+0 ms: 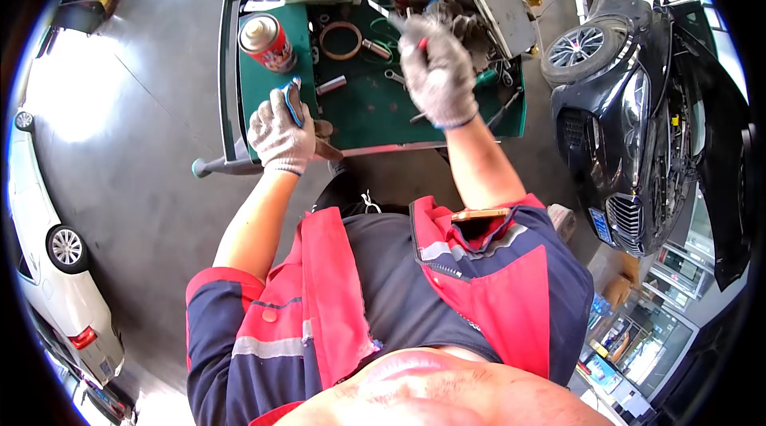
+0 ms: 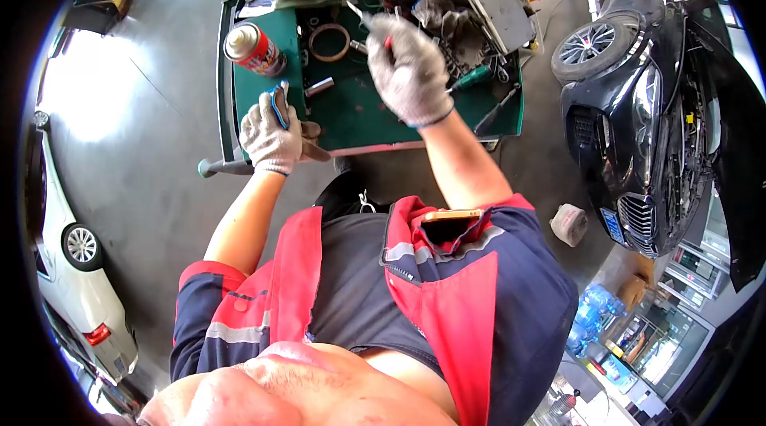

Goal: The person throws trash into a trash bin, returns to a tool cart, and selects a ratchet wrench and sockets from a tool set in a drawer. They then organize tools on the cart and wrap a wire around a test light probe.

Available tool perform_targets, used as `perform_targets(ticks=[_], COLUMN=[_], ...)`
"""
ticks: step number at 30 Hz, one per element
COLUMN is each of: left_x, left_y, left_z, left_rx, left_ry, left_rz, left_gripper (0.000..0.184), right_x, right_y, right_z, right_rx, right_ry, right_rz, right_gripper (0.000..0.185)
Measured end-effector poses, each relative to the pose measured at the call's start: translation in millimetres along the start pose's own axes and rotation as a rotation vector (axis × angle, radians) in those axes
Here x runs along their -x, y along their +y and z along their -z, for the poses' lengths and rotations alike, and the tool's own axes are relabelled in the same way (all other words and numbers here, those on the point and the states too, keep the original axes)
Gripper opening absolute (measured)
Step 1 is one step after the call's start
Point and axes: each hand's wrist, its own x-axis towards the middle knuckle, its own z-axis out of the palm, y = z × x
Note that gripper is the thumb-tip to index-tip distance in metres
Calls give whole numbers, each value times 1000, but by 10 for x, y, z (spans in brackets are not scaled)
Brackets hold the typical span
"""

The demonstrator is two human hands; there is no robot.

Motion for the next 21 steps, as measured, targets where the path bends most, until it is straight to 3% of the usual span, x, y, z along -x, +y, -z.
perform_targets(ticks=[1, 2, 4, 5, 7, 9, 11, 14, 18, 21], left_x=[-10, -22, -32, -39, -70, -36, -69, -118, -82, -102], left_y=[-19, -20, -37, -32, -3, -69, -49, 25, -32, -5], left_z=[-1, 9, 8, 22, 103, -1, 65, 222, 85, 126], left_rx=[-3, 2, 25, 28, 10, 50, 82, 56, 88, 70], left_ry=[-33, -46, -37, -43, -52, -2, -26, -32, -22, -10], left_rz=[-2, -3, -26, -24, -83, -19, -17, -88, -15, -51], left_gripper=[59, 59, 57, 56, 55, 53, 52, 53, 54, 54], right_x=[-258, -651, -1167, -1199, -1612, -1840, -1966, -2011, -2097, -2245], right_y=[207, 72, 242, -12, 263, 316, 624, 802, 920, 1039], right_z=[-37, -8, -48, -107, -291, -455, -582, -712, -931, -979], right_rx=[-86, 79, 215, 154, 212, 313, 423, 487, 447, 501], right_ry=[52, 97, 39, 15, -66, -183, -284, -456, -452, -436], right_rz=[132, 260, 281, -67, -31, -190, -93, -319, -360, -275], right_gripper=[18, 17, 18, 25, 23, 25, 26, 27, 31, 31])
